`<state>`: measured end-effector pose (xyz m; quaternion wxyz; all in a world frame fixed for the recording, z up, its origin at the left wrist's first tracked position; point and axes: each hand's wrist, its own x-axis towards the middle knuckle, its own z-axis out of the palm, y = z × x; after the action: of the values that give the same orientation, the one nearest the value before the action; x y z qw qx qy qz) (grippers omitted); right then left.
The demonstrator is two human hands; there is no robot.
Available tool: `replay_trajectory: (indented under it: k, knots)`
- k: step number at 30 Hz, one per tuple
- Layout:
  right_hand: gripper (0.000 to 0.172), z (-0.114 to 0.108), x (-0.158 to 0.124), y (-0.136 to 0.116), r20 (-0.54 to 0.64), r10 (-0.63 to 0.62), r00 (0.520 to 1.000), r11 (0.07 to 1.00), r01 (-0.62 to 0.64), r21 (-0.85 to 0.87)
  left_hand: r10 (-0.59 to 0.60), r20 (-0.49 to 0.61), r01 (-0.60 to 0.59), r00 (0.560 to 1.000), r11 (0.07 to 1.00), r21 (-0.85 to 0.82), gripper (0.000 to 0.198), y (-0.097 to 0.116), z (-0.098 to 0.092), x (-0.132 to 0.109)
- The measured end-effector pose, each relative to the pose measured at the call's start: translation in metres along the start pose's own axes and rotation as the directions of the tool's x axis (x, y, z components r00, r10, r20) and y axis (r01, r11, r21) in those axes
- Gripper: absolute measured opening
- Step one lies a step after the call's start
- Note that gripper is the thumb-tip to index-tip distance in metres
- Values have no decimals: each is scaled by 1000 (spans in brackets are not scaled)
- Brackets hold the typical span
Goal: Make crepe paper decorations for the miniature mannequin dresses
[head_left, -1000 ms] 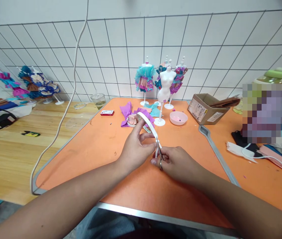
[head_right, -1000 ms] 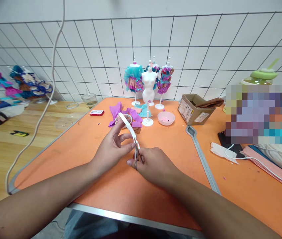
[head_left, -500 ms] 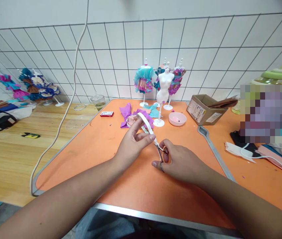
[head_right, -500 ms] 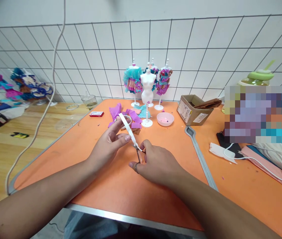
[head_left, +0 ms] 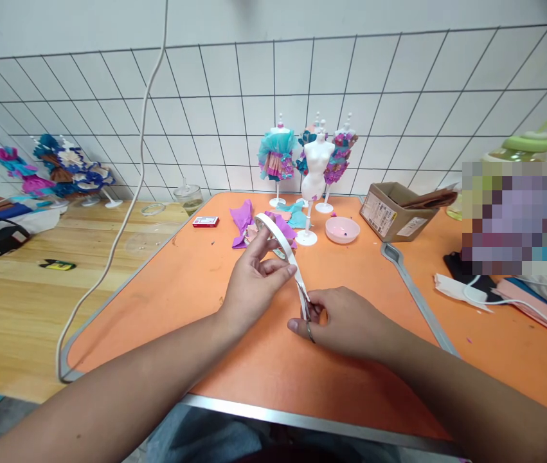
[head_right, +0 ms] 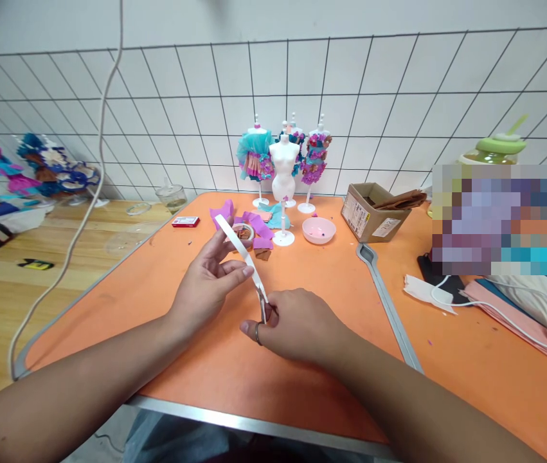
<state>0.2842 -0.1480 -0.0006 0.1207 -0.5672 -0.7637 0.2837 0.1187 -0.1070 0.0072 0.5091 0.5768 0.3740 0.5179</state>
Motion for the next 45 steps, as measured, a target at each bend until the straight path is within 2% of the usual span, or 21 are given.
replay_trajectory:
  k: [3, 8, 11, 15, 17, 19, 21, 23, 26, 28, 30, 32, 33, 37, 39, 42, 45]
  knots:
    - [38, -3, 1, 2, 108, -31, 994, 973, 6, 229, 40, 20, -40, 999, 999, -26, 86, 1, 0, 0]
    - [35, -13, 1, 1, 292, -76, 953, 838, -98, 537, 76, 8, -75, 997, 996, -42, 86, -2, -1, 0]
    - [40, -12, 1, 1, 369, -77, 926, 799, -164, 579, 99, -2, -99, 995, 994, -37, 86, 0, -4, 1]
    - [44, -7, 4, 6, 419, -77, 905, 827, -176, 533, 123, -60, -129, 991, 987, -99, 87, 10, -15, 8]
    - [41, -9, 6, 11, 357, -58, 932, 856, -138, 498, 93, -58, -100, 994, 987, -123, 86, 16, -22, 13]
    - [37, -16, 7, 15, 229, -33, 973, 876, -83, 476, 44, -31, -48, 999, 989, -139, 86, 19, -28, 18]
    - [33, -25, 5, 18, 115, -54, 992, 860, -13, 510, -12, 12, 14, 1000, 987, -158, 89, 21, -32, 21]
    - [32, -31, 2, 17, 116, -156, 981, 807, 58, 588, -64, 56, 73, 996, 983, -166, 97, 20, -31, 22]
    - [31, -29, -3, 9, 211, -294, 932, 758, 93, 646, -101, 117, 118, 988, 981, -152, 106, 16, -27, 20]
    - [27, -22, -3, 4, 154, -231, 961, 801, 98, 590, -88, 166, 113, 982, 982, -150, 105, 14, -25, 18]
    - [23, -14, 0, 2, -36, -72, 997, 865, 81, 495, -76, 214, 109, 974, 983, -145, 104, 12, -23, 15]
    - [22, -10, 5, 3, -237, 65, 969, 884, 54, 464, -80, 247, 114, 966, 985, -126, 104, 11, -22, 13]
    - [22, -8, 7, 5, -293, 96, 951, 869, 63, 490, -84, 260, 117, 962, 986, -115, 104, 10, -22, 13]
    - [28, -6, 12, 10, -301, 42, 953, 728, 177, 662, -81, 298, 111, 951, 990, -84, 101, 9, -20, 12]
    - [28, -6, 12, 10, -290, 17, 957, 702, 195, 685, -89, 320, 118, 943, 990, -73, 100, 8, -19, 11]
    - [28, -5, 11, 8, -305, 41, 951, 730, 180, 660, -107, 337, 141, 936, 987, -78, 104, 8, -17, 10]
    - [31, -5, 11, 7, -385, 92, 918, 815, 152, 559, -122, 313, 151, 942, 986, -70, 105, 6, -16, 9]
